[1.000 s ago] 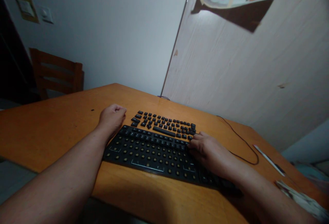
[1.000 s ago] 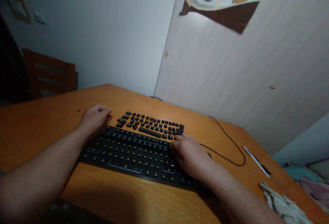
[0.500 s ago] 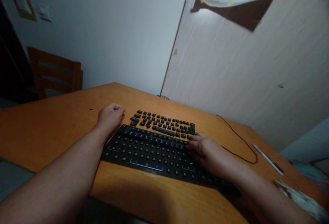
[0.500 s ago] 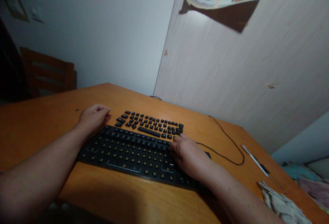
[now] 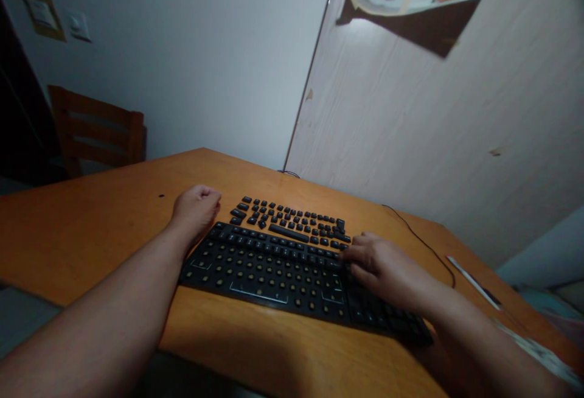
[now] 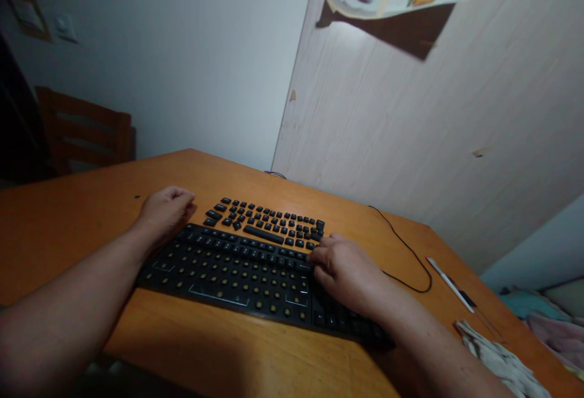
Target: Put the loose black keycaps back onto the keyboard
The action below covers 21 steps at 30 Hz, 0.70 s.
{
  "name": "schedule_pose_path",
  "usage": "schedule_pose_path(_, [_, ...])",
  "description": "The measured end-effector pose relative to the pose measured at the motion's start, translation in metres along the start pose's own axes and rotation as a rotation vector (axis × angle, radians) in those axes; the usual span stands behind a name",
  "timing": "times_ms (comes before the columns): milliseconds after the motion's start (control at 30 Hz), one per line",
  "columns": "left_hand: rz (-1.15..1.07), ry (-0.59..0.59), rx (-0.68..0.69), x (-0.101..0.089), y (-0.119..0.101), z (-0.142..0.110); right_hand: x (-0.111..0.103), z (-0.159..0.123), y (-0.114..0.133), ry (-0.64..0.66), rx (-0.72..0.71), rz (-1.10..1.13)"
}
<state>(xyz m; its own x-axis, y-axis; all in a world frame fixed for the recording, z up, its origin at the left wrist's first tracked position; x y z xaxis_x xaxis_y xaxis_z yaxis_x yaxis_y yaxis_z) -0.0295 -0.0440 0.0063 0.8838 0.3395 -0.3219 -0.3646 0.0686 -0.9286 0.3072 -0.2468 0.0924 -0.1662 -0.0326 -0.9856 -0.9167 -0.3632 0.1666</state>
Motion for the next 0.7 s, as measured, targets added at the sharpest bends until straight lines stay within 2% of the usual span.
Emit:
schedule_pose_path(100, [-0.020, 0.006, 0.051, 0.0002, -0.0010, 0.0003, 0.0045, 0.0015, 0.0027, 0.057, -0.005, -0.001])
schedule_pose_path(467, [-0.026, 0.008, 0.069, 0.0003, -0.0004, 0.0011, 0.0038, 0.0043, 0.0039, 0.062, -0.014, -0.037])
schedule_pose_path(700, [-0.127, 0.023, 0.042, 0.0030, -0.0018, -0.0007, 0.0052, 0.0043, 0.0015, 0.041, -0.024, -0.051])
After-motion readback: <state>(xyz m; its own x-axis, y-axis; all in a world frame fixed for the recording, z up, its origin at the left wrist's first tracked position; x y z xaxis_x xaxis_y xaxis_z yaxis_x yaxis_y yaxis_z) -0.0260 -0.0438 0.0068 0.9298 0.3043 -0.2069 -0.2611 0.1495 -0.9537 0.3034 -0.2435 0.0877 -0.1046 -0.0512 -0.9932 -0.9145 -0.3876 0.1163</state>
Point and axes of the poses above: each hand's wrist, its own z-axis towards the middle knuckle, its own x-axis out of the palm, y = z × x, the point moved 2 cm from there along z, towards the middle knuckle, and after that the axes turned 6 degrees about z, right-handed, at the moved point
